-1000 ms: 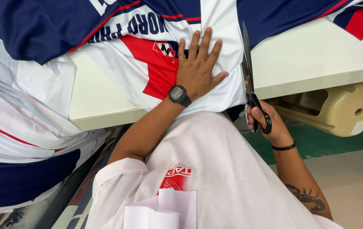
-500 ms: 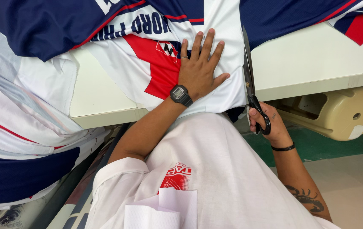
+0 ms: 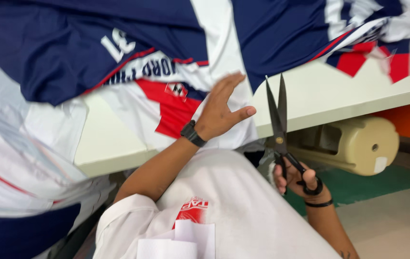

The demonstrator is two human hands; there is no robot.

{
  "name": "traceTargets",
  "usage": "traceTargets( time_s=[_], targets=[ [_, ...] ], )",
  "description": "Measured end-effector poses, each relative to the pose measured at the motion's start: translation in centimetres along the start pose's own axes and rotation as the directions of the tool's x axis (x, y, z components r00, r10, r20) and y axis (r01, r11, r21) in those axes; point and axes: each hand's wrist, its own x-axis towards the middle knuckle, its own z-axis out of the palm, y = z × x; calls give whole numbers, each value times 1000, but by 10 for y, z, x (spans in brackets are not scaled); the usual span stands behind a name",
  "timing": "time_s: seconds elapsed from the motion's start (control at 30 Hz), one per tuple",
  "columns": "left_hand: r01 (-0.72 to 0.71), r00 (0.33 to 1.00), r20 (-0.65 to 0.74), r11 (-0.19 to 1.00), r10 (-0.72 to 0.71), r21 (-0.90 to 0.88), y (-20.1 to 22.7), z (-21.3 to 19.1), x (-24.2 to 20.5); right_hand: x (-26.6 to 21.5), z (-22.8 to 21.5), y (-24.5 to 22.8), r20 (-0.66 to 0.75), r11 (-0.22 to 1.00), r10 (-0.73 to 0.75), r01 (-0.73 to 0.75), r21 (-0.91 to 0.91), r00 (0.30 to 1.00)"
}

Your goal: The person uses large shears to cut a piece of white, red, and blue patterned fabric laid out on a white table. They follow a paper template placed on the fabric, cutting along its edges to separate the desired shape. The person adjusts the fabric and template as needed to complete the cut.

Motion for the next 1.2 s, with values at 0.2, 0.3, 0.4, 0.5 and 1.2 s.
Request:
traceTargets(
  time_s=[0.2, 0.3, 0.4, 0.5, 1.2],
  targets=[
    [314, 927, 365, 357, 85, -880, 57, 24, 41, 32, 18, 9, 147, 989, -145, 144, 20, 978],
    [335, 934, 357, 275, 31, -901, 67, 32, 55, 44, 25, 6, 113, 976, -217, 216, 22, 970],
    [362, 926, 378, 233, 24, -902, 61, 42, 61, 45, 29, 21, 103, 961, -278, 275, 41, 955],
    [311, 938, 338, 243, 80, -919, 62, 34, 86, 45, 27, 42, 95, 949, -315, 310, 65, 944],
    [218, 915, 401, 885, -39, -411, 71, 2, 56, 26, 34, 70, 66, 927, -359, 347, 144, 931]
  ],
)
